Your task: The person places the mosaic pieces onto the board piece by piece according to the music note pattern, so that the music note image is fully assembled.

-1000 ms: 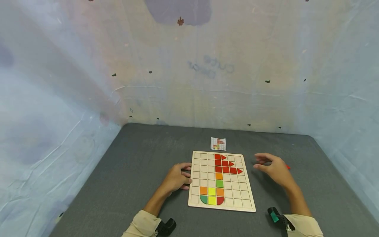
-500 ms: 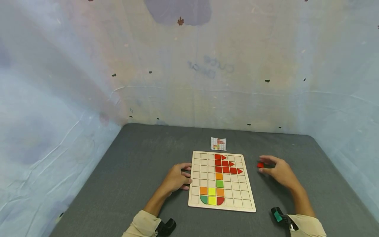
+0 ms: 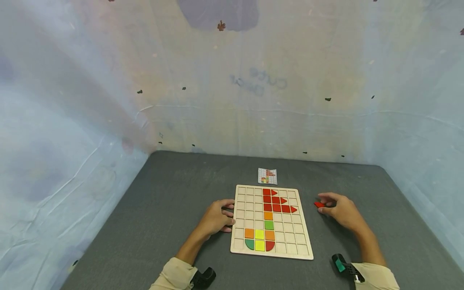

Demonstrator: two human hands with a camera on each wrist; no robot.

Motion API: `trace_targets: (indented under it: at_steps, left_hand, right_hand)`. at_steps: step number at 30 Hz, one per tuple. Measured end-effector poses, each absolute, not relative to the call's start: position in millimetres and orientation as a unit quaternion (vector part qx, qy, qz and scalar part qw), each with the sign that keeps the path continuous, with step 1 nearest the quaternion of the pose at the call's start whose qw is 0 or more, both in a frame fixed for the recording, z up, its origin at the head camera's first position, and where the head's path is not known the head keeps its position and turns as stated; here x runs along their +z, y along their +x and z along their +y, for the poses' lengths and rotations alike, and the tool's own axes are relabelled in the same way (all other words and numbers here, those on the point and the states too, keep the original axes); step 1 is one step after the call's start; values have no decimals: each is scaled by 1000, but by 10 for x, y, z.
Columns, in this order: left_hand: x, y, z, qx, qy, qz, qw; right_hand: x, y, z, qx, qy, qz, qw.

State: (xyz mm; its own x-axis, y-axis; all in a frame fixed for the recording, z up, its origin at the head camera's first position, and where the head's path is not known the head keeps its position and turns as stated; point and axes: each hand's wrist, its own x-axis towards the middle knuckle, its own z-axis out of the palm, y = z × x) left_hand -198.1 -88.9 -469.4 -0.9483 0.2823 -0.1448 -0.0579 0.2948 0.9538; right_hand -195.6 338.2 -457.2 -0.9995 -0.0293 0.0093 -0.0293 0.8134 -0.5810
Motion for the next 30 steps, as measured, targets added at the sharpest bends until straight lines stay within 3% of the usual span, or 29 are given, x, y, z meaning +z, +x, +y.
trace_targets:
  at_steps: [30]
  left_hand:
    - [-4653, -1955, -883, 604, 72, 780, 145]
  right_hand:
    - [-4565, -1950, 3227, -292, -48, 955, -21]
